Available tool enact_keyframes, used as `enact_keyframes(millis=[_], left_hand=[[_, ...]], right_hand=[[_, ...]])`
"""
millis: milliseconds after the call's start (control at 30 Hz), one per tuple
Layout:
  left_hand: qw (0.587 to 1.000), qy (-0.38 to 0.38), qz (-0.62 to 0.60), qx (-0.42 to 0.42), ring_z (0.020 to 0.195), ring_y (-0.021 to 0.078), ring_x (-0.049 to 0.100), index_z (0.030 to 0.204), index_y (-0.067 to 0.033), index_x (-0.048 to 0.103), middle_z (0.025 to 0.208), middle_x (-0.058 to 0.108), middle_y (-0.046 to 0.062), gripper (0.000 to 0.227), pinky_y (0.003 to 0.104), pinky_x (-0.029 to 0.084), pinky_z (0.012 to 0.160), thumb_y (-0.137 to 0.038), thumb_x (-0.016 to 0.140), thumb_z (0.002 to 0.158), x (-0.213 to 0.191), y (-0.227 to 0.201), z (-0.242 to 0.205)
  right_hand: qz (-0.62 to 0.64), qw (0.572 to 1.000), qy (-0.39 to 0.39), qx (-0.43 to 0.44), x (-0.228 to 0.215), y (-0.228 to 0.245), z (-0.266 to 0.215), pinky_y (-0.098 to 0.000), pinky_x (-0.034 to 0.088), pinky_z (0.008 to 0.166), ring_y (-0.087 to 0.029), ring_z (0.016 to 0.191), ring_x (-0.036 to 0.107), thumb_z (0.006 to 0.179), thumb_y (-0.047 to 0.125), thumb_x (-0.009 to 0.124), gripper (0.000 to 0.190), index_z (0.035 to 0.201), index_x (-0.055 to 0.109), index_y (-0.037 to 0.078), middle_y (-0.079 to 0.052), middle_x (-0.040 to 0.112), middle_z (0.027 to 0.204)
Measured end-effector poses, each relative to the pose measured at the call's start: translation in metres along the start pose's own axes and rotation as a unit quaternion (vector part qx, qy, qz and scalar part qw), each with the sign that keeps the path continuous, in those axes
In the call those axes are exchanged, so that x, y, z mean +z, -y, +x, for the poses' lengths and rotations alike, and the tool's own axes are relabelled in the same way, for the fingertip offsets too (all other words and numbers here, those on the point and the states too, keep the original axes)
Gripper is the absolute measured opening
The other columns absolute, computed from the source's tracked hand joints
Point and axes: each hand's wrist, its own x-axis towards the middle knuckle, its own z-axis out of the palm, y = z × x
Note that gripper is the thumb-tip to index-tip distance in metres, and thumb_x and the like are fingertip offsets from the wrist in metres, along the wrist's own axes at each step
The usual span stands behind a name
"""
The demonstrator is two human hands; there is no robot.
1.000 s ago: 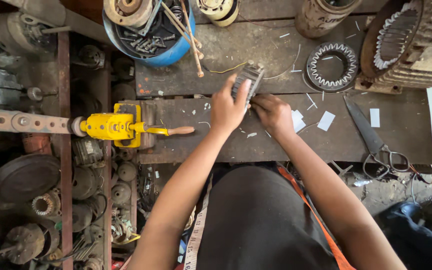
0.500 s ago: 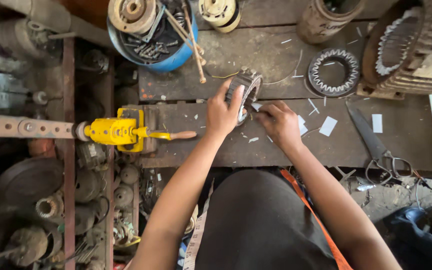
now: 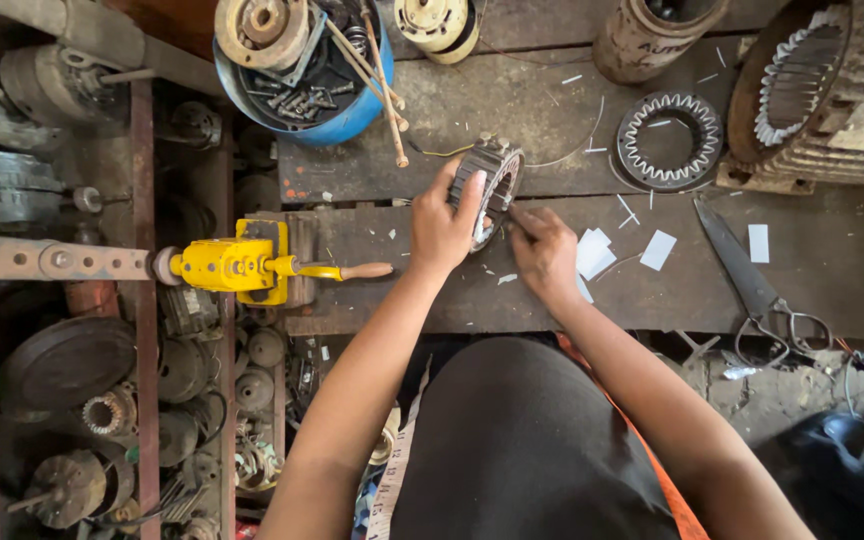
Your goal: The person folds small white paper shims and inserts them into the slots of a cylindrical motor stator. They repeatedly pick up shims, fold them, and place them into the stator's grooves on a cluttered workbench.
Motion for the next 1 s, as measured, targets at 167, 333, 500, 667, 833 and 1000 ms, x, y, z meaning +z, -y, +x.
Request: enact_keyframes(millis=[167,333,500,667,833,1000], left_hand=[[0.999,-0.01,0.036,0.019,0.082,0.0169,0.077,0.131,-0.0046,0.064,0.095,0.078,0.011,0.04,0.03,0.058,0.072,-0.033,0.061,0.104,-0.001,0.008,0.002],[0.999,0.015,-0.018,-0.036,0.111,0.0155,0.069,0.133,-0.0032,0.062,0.119,0.073,0.011,0.049,0.03,0.052,0.097,-0.039,0.065,0.1,-0.005,0.026,0.004],[0.945,0.137,-0.16,-0.249,0.103,0.0126,0.066,0.131,-0.0027,0.065,0.115,0.073,0.006,0.061,0.029,0.049,0.094,-0.051,0.066,0.093,-0.019,0.031,0.011],[0.931,0.186,-0.142,-0.28,0.104,0.0134,0.067,0.132,-0.0036,0.064,0.116,0.073,0.007,0.067,0.031,0.05,0.094,-0.055,0.067,0.089,-0.02,0.034,0.021],[0.935,0.203,-0.08,-0.279,0.113,0.0143,0.064,0.137,-0.0036,0.059,0.123,0.071,0.008,0.074,0.031,0.045,0.103,-0.059,0.066,0.088,-0.022,0.037,0.026],[0.935,0.222,-0.088,-0.262,0.126,0.0158,0.057,0.145,-0.0063,0.048,0.136,0.064,0.008,0.08,0.032,0.039,0.11,-0.061,0.062,0.089,-0.025,0.033,0.026]], right_hand=[[-0.036,0.998,0.032,-0.045,-0.005,-0.028,0.001,-0.0398,0.055,0.079,-0.033,0.086,0.069,0.086,0.005,0.07,0.037,0.122,0.077,0.01,-0.016,0.071,0.099],[-0.037,0.998,0.031,-0.034,-0.013,-0.027,0.001,-0.0399,0.055,0.081,-0.034,0.09,0.07,0.088,0.007,0.071,0.034,0.121,0.076,0.007,-0.018,0.072,0.103],[0.01,0.999,0.021,-0.034,0.0,-0.025,0.001,-0.0374,0.056,0.085,-0.031,0.094,0.072,0.09,0.007,0.07,0.03,0.12,0.073,0.004,-0.017,0.073,0.109],[0.017,0.998,0.043,-0.037,0.005,-0.031,-0.003,-0.0384,0.054,0.086,-0.033,0.093,0.069,0.091,0.006,0.07,0.034,0.125,0.072,0.001,-0.017,0.071,0.103],[0.0,0.994,0.066,-0.082,0.0,-0.036,0.002,-0.04,0.054,0.085,-0.035,0.094,0.068,0.09,0.005,0.07,0.035,0.125,0.071,0.001,-0.018,0.071,0.102],[0.009,0.996,0.077,-0.036,-0.004,-0.026,-0.002,-0.0401,0.054,0.08,-0.034,0.087,0.068,0.087,0.009,0.072,0.044,0.13,0.067,0.0,-0.018,0.069,0.103]])
